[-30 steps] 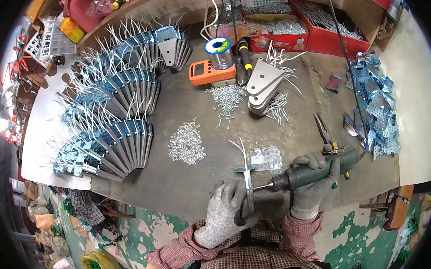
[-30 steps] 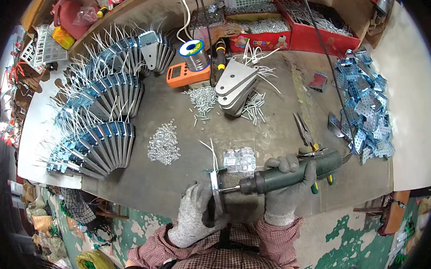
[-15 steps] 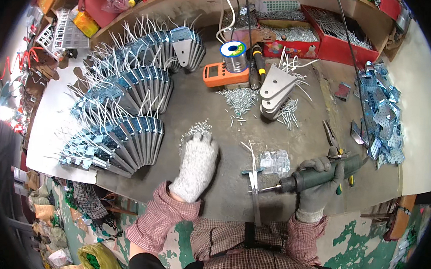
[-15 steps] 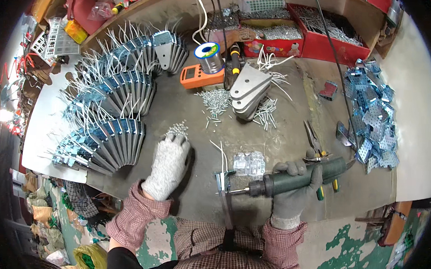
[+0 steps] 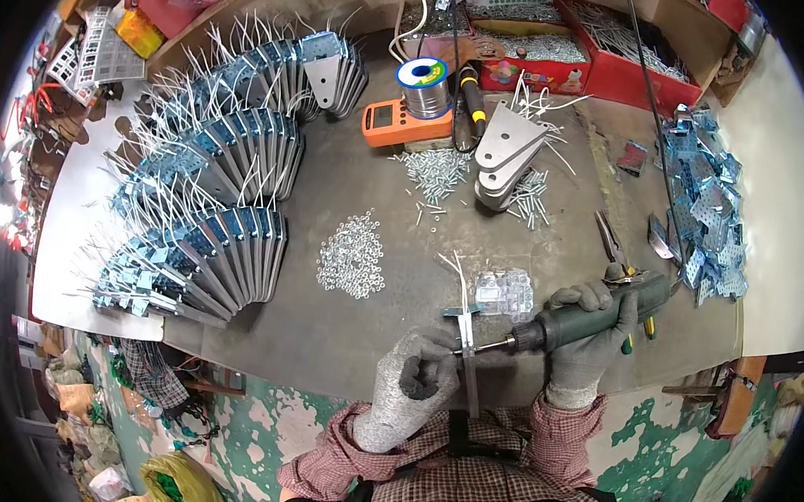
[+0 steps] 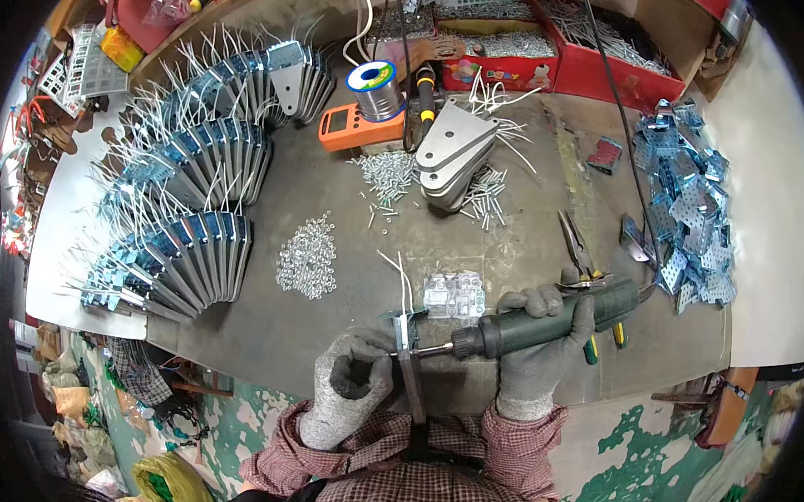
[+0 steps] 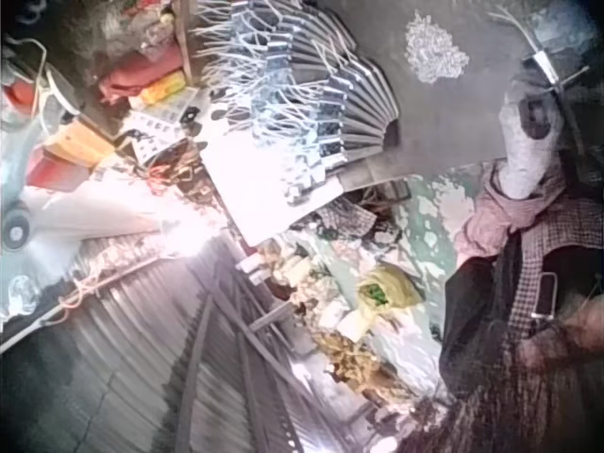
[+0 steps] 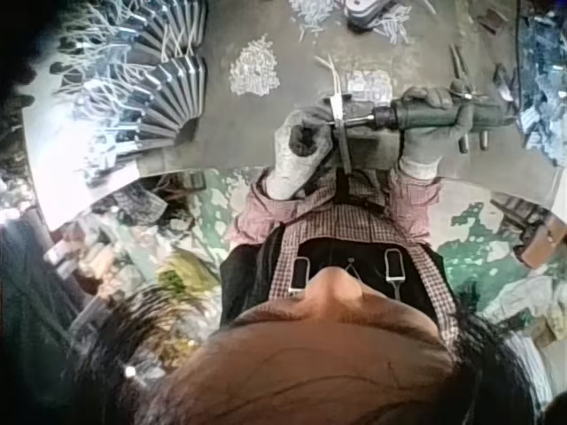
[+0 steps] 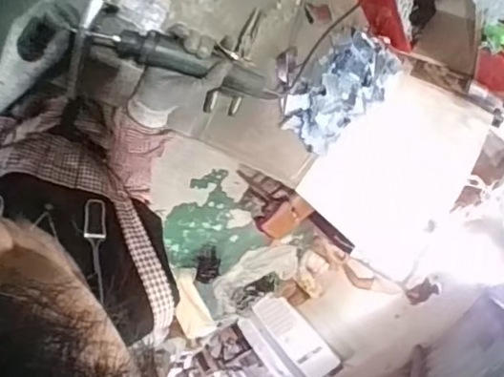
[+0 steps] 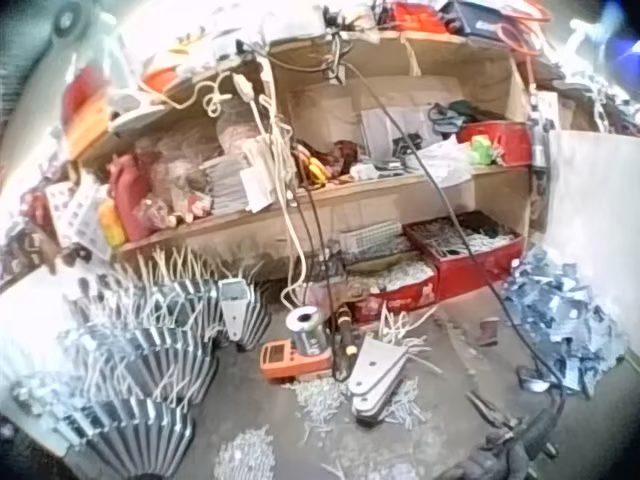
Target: The person assembles metal components by fitting metal plates together by hand and fastening them with an electric screwdriver.
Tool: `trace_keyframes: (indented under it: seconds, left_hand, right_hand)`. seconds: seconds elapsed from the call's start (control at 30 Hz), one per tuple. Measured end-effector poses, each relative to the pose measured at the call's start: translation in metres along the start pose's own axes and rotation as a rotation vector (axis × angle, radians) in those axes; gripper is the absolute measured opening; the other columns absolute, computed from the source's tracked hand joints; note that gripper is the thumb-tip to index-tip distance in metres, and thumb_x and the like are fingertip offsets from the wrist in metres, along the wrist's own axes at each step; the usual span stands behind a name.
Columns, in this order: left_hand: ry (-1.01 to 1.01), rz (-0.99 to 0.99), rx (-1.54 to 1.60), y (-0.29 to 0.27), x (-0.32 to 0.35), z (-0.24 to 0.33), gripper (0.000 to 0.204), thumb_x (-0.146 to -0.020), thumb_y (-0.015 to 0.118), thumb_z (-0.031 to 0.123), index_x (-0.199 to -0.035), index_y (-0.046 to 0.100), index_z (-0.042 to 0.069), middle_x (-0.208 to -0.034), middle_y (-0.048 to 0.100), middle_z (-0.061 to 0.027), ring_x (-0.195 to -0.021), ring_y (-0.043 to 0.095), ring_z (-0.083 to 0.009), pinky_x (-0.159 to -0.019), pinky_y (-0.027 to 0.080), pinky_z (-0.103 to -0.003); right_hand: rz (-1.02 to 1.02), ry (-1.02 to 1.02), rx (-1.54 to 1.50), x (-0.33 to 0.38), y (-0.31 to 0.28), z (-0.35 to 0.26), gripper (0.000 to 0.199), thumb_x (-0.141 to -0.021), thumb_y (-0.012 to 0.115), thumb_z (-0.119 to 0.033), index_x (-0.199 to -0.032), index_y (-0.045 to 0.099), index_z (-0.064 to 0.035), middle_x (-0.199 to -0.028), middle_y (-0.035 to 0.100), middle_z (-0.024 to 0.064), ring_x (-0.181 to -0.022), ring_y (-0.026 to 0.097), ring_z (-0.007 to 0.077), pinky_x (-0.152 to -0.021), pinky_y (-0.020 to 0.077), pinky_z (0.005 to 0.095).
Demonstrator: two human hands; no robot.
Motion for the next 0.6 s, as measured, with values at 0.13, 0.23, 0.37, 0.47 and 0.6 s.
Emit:
trace_keyframes:
  seconds: [0.13, 0.23, 0.37, 0.47, 0.6]
  left_hand:
    - [0.138, -0.077, -0.175, 0.003, 0.000, -0.001, 0.028, -0.078, 0.076, 0.002, -0.098, 0.057, 0.007, -0.108, 0.063, -0.0112, -0.075, 0.063, -0.0193, -0.064, 0.051, -0.031]
    - [0.150, -0.070, -0.203, 0.005, 0.002, -0.001, 0.031, -0.076, 0.076, 0.002, -0.099, 0.056, 0.007, -0.109, 0.062, -0.0119, -0.078, 0.065, -0.0248, -0.066, 0.052, -0.034]
    - [0.222, -0.085, -0.323, 0.005, 0.000, 0.007, 0.033, -0.075, 0.074, -0.001, -0.102, 0.055, 0.006, -0.107, 0.062, -0.0136, -0.078, 0.065, -0.0302, -0.065, 0.052, -0.035]
    - [0.247, -0.125, -0.352, 0.003, -0.001, 0.011, 0.033, -0.075, 0.072, -0.001, -0.103, 0.054, 0.005, -0.109, 0.061, -0.0144, -0.081, 0.065, -0.0319, -0.066, 0.053, -0.037]
    - [0.418, -0.320, -0.719, -0.004, -0.006, 0.027, 0.038, -0.074, 0.071, 0.003, -0.108, 0.056, 0.004, -0.126, 0.055, -0.0178, -0.107, 0.061, -0.0378, -0.080, 0.053, -0.042]
  right_hand:
    - [0.005, -0.008, -0.047, 0.000, 0.000, -0.001, 0.031, -0.098, 0.060, -0.030, -0.122, 0.055, -0.0102, -0.079, 0.051, 0.0004, -0.075, 0.050, 0.0134, -0.087, 0.0449, 0.0390]
    - [0.004, -0.002, -0.055, 0.002, -0.001, -0.001, 0.027, -0.098, 0.060, -0.030, -0.117, 0.056, -0.0102, -0.078, 0.050, 0.0002, -0.074, 0.050, 0.0137, -0.087, 0.0450, 0.0393]
    - [0.009, 0.021, -0.038, 0.002, -0.004, -0.002, 0.024, -0.099, 0.059, -0.031, -0.111, 0.056, -0.0107, -0.077, 0.050, 0.0002, -0.073, 0.049, 0.0146, -0.085, 0.0458, 0.0400]
    - [-0.002, -0.001, 0.015, 0.002, -0.005, -0.002, 0.024, -0.099, 0.057, -0.033, -0.110, 0.056, -0.0109, -0.077, 0.051, 0.0002, -0.073, 0.049, 0.0147, -0.083, 0.0462, 0.0402]
    - [0.008, -0.001, 0.021, 0.003, -0.005, -0.001, 0.024, -0.100, 0.056, -0.033, -0.110, 0.056, -0.0111, -0.077, 0.051, 0.0003, -0.073, 0.049, 0.0146, -0.083, 0.0462, 0.0402]
Point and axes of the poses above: each hand's wrist, its own x-axis away from the middle knuckle, its own y-axis out of the palm, z = x × y, the point moved 2 cm from there along -x, towards the middle knuckle
